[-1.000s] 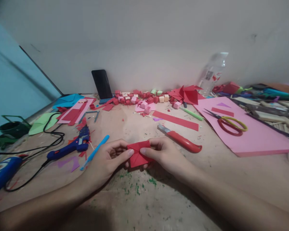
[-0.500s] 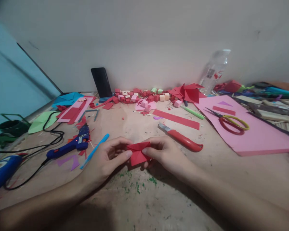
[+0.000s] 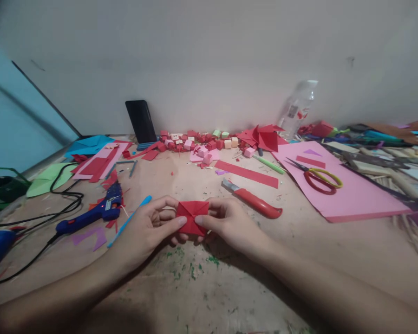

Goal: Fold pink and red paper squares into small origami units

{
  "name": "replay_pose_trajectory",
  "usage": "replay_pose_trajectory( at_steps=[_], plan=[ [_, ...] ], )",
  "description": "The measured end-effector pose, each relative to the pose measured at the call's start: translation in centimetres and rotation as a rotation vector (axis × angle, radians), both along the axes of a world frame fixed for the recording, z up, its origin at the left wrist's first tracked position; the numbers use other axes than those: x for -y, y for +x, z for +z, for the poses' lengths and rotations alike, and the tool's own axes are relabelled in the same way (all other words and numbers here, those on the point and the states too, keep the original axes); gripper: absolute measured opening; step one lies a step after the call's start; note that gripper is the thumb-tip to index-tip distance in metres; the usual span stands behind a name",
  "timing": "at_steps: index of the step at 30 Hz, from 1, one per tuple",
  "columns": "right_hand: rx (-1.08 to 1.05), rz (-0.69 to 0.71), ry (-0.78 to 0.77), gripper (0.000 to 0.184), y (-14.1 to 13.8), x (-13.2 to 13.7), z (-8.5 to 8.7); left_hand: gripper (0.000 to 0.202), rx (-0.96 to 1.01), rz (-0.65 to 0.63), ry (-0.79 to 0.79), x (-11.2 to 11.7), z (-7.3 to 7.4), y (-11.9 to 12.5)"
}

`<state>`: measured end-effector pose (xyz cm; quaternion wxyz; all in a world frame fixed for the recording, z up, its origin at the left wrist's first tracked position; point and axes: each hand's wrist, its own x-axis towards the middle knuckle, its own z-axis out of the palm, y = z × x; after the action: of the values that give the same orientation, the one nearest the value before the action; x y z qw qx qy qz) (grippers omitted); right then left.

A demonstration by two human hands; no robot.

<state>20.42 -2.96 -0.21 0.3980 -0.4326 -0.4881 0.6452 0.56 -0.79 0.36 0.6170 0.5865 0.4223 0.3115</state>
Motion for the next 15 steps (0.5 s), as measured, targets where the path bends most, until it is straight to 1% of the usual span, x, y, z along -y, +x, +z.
replay_pose_trajectory(
  at_steps=[2,5,9,12,15],
  plan=[
    [0.008,-0.011,-0.013,0.023,-0.06,0.00,-0.04,0.024,0.004,-0.015,-0.018,0.03,0.02,0.09],
    [0.010,-0.029,-0.040,0.017,-0.13,0.00,0.14,0.024,0.023,-0.002,-0.017,0.01,-0.11,0.15],
    [0.005,-0.057,-0.057,0.014,-0.10,-0.06,0.59,0.031,0.056,0.020,-0.033,-0.34,-0.54,-0.05],
    [0.019,-0.060,-0.045,0.015,-0.04,-0.13,0.69,0.030,0.093,0.010,-0.066,-0.56,-0.76,-0.21],
    [0.036,-0.062,-0.024,0.021,0.05,-0.18,0.59,0.024,0.114,0.007,-0.081,-0.54,-0.79,-0.30]
  ],
)
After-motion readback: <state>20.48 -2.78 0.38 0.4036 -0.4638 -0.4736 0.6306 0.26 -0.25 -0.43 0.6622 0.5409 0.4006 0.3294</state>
